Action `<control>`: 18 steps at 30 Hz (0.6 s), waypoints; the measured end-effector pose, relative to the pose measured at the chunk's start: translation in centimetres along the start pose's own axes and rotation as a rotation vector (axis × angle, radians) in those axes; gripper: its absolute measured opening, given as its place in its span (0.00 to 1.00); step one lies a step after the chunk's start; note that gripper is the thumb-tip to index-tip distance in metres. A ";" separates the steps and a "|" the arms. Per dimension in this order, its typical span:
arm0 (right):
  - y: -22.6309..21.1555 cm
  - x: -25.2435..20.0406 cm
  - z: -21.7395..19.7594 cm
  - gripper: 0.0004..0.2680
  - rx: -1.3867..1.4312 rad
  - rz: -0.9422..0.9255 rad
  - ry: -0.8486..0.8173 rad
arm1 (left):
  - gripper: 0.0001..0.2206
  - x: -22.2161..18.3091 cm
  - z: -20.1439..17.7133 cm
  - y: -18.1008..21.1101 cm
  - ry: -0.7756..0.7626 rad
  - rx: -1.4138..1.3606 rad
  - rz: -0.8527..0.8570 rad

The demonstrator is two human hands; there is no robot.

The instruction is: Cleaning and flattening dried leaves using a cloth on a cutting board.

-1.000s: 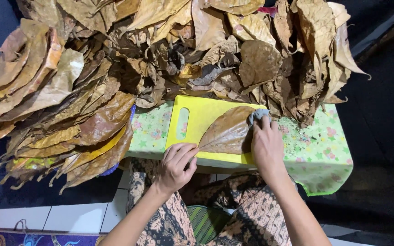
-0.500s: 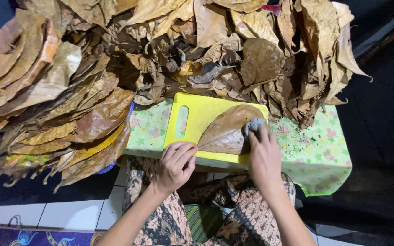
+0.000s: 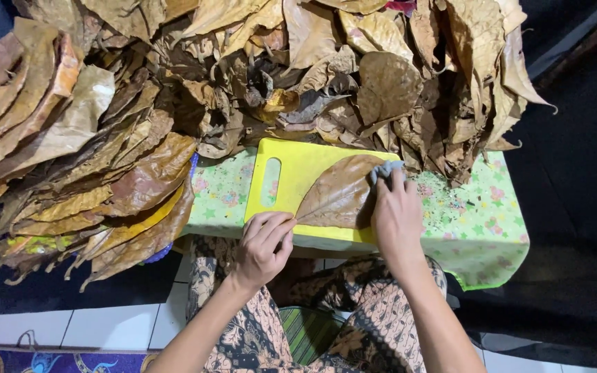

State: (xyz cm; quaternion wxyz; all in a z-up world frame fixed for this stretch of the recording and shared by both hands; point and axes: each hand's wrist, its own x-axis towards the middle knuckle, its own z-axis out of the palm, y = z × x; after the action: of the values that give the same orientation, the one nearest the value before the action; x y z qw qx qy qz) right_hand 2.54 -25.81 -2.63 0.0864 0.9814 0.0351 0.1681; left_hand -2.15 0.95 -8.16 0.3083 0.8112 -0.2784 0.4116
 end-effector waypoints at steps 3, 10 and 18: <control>-3.1 -2.0 -7.8 0.16 0.117 -0.026 -0.041 | 0.08 0.2 0.0 0.2 0.010 -0.009 -0.002; -3.1 -4.4 -3.6 0.18 0.189 -0.041 -0.161 | 0.08 -0.3 0.4 -0.1 -0.006 0.006 -0.014; 0.3 -0.6 0.0 0.15 -0.010 -0.013 0.002 | 0.09 0.2 0.3 0.0 0.024 0.011 -0.007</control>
State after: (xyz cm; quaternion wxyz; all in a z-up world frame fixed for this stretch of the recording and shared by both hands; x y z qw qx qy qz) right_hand 2.02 -26.19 -2.80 0.0925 0.9804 0.0410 0.1688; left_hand -1.92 0.67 -8.16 0.3086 0.8089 -0.2693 0.4219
